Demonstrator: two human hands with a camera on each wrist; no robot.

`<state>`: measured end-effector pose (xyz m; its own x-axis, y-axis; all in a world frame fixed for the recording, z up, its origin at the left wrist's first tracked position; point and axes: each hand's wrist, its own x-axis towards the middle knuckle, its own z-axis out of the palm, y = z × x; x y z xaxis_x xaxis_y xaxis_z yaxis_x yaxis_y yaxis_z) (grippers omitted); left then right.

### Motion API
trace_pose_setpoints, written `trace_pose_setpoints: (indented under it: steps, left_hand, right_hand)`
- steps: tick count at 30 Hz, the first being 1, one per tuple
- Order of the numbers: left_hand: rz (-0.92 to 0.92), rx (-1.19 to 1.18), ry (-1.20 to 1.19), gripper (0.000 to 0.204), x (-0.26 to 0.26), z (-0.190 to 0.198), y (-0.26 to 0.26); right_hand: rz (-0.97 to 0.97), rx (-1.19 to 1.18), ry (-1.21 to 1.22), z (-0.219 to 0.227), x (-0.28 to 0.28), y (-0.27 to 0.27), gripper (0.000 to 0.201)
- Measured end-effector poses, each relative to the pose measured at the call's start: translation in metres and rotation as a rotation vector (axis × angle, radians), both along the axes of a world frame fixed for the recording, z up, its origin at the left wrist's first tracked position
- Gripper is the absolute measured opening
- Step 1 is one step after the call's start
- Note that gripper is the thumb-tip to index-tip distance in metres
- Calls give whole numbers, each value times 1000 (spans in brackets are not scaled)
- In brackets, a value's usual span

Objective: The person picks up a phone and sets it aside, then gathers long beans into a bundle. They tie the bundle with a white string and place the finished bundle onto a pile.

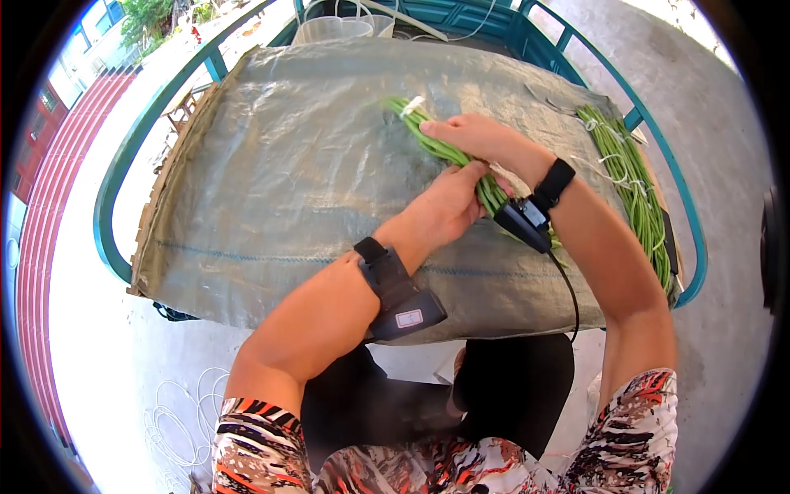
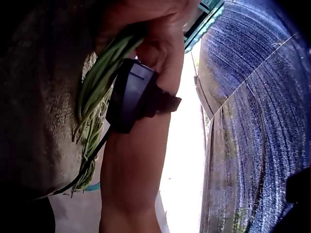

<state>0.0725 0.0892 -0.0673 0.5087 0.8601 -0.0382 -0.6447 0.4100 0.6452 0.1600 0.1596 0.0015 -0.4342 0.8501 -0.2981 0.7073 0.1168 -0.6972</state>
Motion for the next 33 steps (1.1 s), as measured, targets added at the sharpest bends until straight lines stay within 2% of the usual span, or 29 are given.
trace_pose_setpoints:
  steps: [2,5,8,11,14,17,20,23,26,29,32,33]
  left_hand:
    - [49,-32,33,17,5,6,-6]
    - [36,-38,95,15,1,13,-12]
    - [6,-68,62,15,-1,15,-11]
    - [15,-90,-6,17,-1,18,-13]
    - [63,-104,-55,20,-1,19,-11]
    - [88,-119,-72,22,-1,19,-12]
    - [105,-148,-79,21,-2,16,-9]
    - [116,-163,2,23,-3,14,-6]
    - [96,-176,51,24,0,13,-3]
    - [85,-171,17,24,-5,13,-3]
    - [63,-226,-14,28,-5,20,-8]
    - [62,-232,-25,29,-5,22,-7]
  right_hand:
    - [-15,-243,201,-2,0,8,33]
    - [-132,-360,373,-5,0,7,26]
    - [-325,-256,464,-3,0,3,24]
    - [-228,-260,643,1,4,5,24]
    - [-337,-398,945,5,0,7,22]
    - [-407,-377,969,-8,3,22,21]
    - [-410,-111,866,-24,4,38,24]
    - [-609,278,508,-32,-8,45,25]
    - [-300,198,303,-41,7,52,28]
    - [-272,228,256,-50,25,59,30]
    - [-279,586,71,-40,59,38,28]
    - [-312,644,-129,-33,77,35,28]
